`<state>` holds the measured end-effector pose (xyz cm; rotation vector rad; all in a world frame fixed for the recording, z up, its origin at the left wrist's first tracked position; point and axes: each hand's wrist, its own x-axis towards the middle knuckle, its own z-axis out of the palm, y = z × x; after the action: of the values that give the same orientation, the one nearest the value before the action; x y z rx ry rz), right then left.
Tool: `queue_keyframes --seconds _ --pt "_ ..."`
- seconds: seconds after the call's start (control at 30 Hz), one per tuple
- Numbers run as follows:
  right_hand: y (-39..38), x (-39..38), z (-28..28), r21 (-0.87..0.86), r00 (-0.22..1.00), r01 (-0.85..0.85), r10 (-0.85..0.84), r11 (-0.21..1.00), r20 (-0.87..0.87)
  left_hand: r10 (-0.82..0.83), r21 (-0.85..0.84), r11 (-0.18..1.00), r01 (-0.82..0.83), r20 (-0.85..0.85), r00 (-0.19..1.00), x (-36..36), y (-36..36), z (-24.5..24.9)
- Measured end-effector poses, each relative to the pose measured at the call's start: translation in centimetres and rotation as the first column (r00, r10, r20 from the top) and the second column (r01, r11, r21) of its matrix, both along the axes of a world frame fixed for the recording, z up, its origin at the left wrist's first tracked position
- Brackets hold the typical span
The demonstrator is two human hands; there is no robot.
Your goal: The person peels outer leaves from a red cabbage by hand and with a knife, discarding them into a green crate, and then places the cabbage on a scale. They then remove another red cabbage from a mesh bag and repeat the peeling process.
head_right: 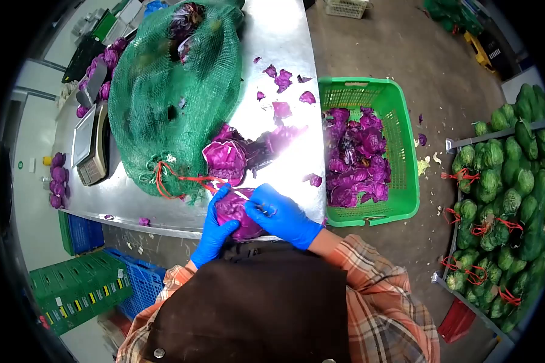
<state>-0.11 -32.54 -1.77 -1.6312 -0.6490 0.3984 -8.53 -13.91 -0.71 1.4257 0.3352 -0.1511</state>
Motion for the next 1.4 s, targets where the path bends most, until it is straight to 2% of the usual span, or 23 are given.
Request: queue_keyframes --seconds 0.07,0.17,0.2,0.3,0.33,0.37,0.53,0.63,0.67,0.7,0.73,0.8,0.87,0.9,0.97,1.07,1.1,1.17,1.2,1.23,1.33,1.37,1.4 --pt "-1.3 0.1 -0.2 -0.032 1.0 -0.017 0.016 0.999 -0.025 -0.048 0.087 0.995 0.046 0.019 0.999 -0.2 -0.2 -0.7" --pt "-2.3 0.2 -1.7 -0.048 0.943 0.163 -0.17 0.985 -0.286 -0.094 0.145 0.985 0.09 0.02 0.995 0.5 -0.6 -0.6" --pt "-2.9 1.0 -2.7 -0.077 0.959 0.145 -0.159 0.986 -0.235 -0.097 0.115 0.989 0.093 0.024 0.995 0.8 -0.7 -0.1" --pt "-2.8 -0.4 -0.9 0.122 0.918 0.057 -0.004 0.991 -0.396 -0.04 0.073 0.997 0.036 0.044 0.998 1.1 -0.8 0.6" --pt "-2.6 -0.6 -0.7 -0.02 0.997 -0.028 0.027 0.999 -0.067 -0.013 0.019 1.0 0.013 0.017 1.0 0.9 -0.4 -0.2" --pt "-2.2 -0.8 -0.7 -0.037 0.999 -0.033 0.034 0.999 0.0 -0.029 -0.023 0.999 0.029 -0.003 1.0 1.1 -0.2 0.1" --pt "-2.1 0.5 -0.6 0.121 0.904 -0.168 0.202 0.978 -0.376 -0.074 -0.124 0.99 0.065 -0.066 0.995 1.0 0.6 0.5" --pt "-3.0 1.4 2.9 -0.001 0.809 -0.216 0.178 0.976 -0.56 -0.091 -0.098 0.992 0.085 -0.058 0.994 1.4 0.6 0.4" --pt "-3.5 1.8 4.4 0.123 0.603 -0.134 0.179 0.983 -0.777 -0.096 -0.057 0.994 0.093 -0.048 0.994 1.5 0.6 0.3" --pt "-4.0 2.3 4.7 0.168 0.708 -0.011 0.126 0.986 -0.695 -0.102 -0.016 0.995 0.101 -0.04 0.994 1.6 0.5 0.2" --pt "-4.6 3.4 4.8 0.215 0.699 0.153 0.048 0.964 -0.713 -0.113 0.008 0.994 0.113 -0.013 0.994 1.5 0.6 0.2" --pt "-4.9 3.9 3.9 0.168 0.802 0.26 -0.115 0.951 -0.586 -0.052 -0.083 0.995 0.05 -0.027 0.998 1.2 1.1 -0.3" --pt "-4.3 3.5 1.0 -0.04 0.959 0.199 -0.204 0.979 -0.198 0.003 -0.116 0.993 -0.006 -0.019 1.0 1.4 1.2 -0.8" --pt "-3.5 2.1 2.5 -0.199 0.964 0.1 -0.145 0.975 -0.225 0.019 -0.13 0.991 -0.022 -0.027 0.999 1.5 1.2 -1.0" --pt "-1.7 0.0 0.4 -0.162 0.999 0.033 -0.031 0.986 0.013 0.053 -0.158 0.986 -0.06 -0.049 0.997 1.5 1.0 -1.3" --pt "-1.2 0.2 -2.4 0.12 0.856 0.019 0.046 0.993 -0.515 0.031 -0.119 0.992 -0.035 -0.035 0.999 1.4 0.9 -0.9" --pt "-1.4 0.9 -2.5 0.059 0.919 0.062 -0.034 0.996 -0.394 0.025 -0.105 0.994 -0.028 -0.028 0.999 1.4 1.1 -0.9" --pt "-3.0 3.1 -4.2 -0.194 0.711 0.171 -0.257 0.966 -0.654 0.024 -0.094 0.995 -0.026 -0.021 0.999 1.5 1.2 -1.0" --pt "-4.2 4.0 -7.2 -0.205 0.898 0.184 -0.249 0.961 -0.363 0.024 -0.091 0.996 -0.025 -0.017 1.0 1.5 1.1 -1.1" --pt "-4.6 4.2 -6.9 -0.175 0.912 0.184 -0.235 0.967 -0.337 0.028 -0.113 0.993 -0.03 -0.023 0.999 1.6 1.2 -1.2" --pt "-2.2 3.4 -0.8 -0.003 0.776 -0.029 0.021 1.0 -0.63 0.014 -0.132 0.991 -0.024 -0.073 0.997 1.9 1.8 -1.2" --pt "-1.3 3.1 0.2 0.015 0.722 -0.12 0.097 0.993 -0.684 0.026 -0.245 0.967 -0.065 -0.158 0.987 1.7 2.1 -1.4" --pt "-0.4 2.5 0.4 0.095 0.75 -0.01 0.071 0.995 -0.658 0.034 -0.349 0.93 -0.119 -0.239 0.97 1.5 2.5 -1.8"
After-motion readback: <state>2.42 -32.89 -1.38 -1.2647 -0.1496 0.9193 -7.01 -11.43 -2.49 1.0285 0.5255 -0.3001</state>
